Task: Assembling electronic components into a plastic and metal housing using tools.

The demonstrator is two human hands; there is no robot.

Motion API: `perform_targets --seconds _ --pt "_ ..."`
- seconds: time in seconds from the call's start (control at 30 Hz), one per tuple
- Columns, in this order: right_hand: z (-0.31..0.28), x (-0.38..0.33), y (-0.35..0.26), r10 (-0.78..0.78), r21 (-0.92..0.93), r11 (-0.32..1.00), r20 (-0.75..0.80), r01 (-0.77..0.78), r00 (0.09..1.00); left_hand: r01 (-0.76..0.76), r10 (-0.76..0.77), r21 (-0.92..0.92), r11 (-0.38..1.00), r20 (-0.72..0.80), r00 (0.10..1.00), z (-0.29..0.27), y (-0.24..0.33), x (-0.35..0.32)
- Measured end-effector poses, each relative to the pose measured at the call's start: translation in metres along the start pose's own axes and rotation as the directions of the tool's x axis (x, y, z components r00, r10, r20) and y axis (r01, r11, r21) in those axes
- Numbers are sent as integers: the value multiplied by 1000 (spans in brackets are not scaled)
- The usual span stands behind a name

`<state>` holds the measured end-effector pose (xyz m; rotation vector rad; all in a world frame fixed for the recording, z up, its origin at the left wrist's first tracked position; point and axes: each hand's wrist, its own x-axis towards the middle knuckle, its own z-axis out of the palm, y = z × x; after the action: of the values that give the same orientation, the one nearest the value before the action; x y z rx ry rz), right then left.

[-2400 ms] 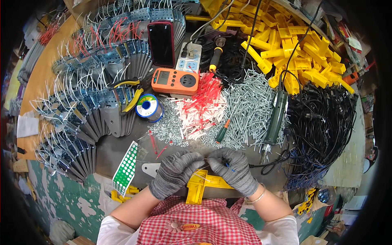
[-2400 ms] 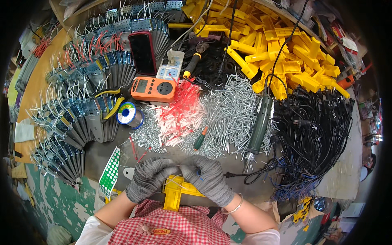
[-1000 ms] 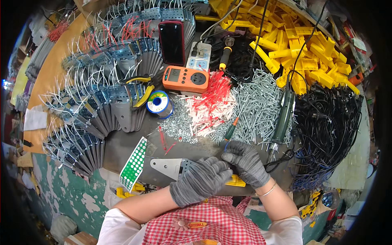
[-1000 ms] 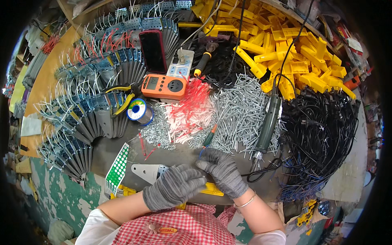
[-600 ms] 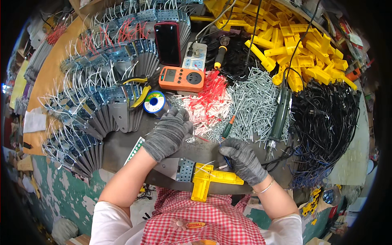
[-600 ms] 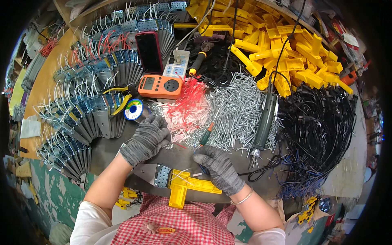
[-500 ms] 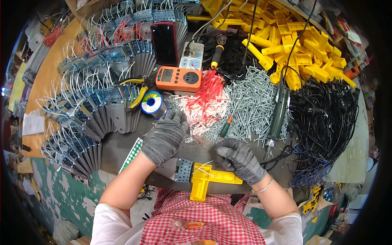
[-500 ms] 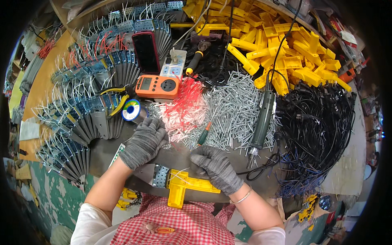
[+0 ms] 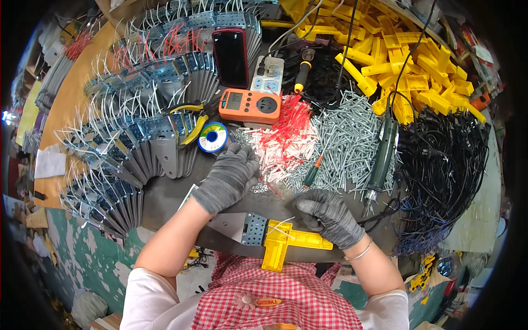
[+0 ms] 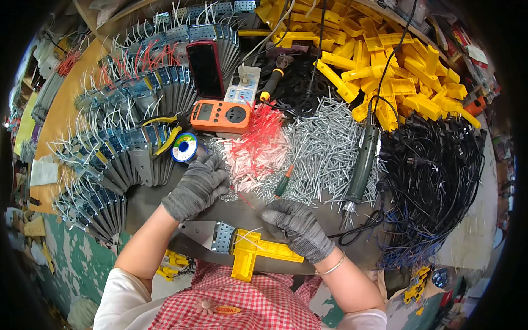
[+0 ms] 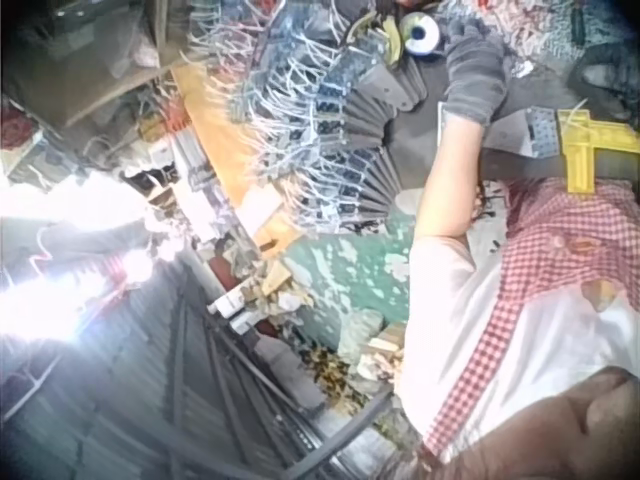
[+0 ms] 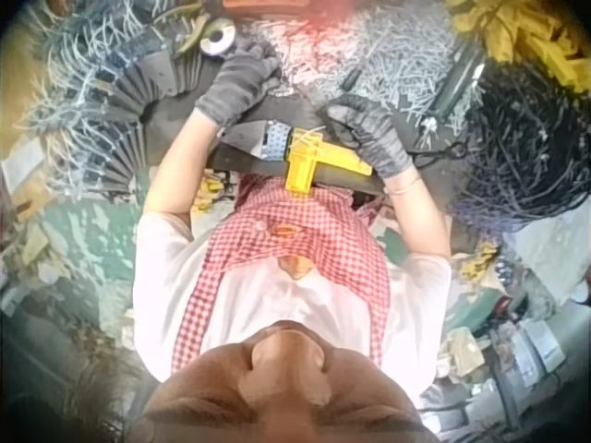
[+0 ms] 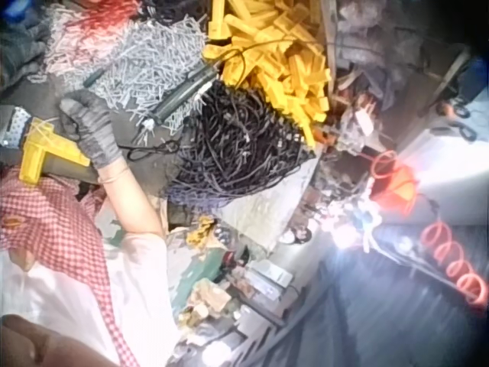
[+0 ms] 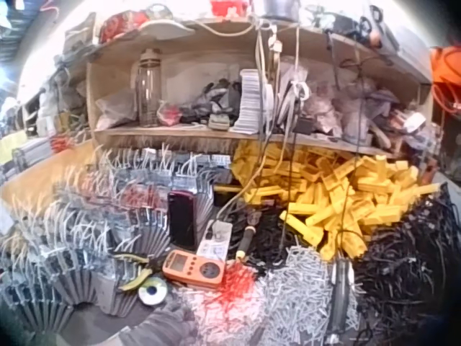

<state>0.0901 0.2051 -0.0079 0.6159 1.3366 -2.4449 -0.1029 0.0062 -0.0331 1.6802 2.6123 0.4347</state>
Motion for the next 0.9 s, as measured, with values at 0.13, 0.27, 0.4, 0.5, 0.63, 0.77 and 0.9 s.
perform_targets --seconds 0.13,0.27,0.4,0.5,0.63,0.77,0.9 --pt "7 1 -1 -46 -111 993 -78 37 996 106 -108 -408 907 19 994 -14 41 -11" --pt "4 0 -2 -12 -116 993 -18 10 1000 -8 -98 -715 699 -107 989 -8 62 -27" --pt "3 -1 -10 80 -98 992 53 -75 995 160 -227 -811 563 35 973 -12 67 -38" --pt "5 0 -11 68 -135 989 20 -64 998 84 -143 -816 572 1 990 -15 64 -36" --pt "7 0 -13 44 -161 986 47 -36 998 -1 -75 -811 586 -55 996 -14 62 -35" --pt "-2 0 -8 51 -206 978 48 -40 998 -31 -47 -798 603 -74 996 -20 66 -30" --pt "6 -2 -18 153 -318 940 67 -124 986 -110 28 -661 742 -134 991 -17 63 -33"
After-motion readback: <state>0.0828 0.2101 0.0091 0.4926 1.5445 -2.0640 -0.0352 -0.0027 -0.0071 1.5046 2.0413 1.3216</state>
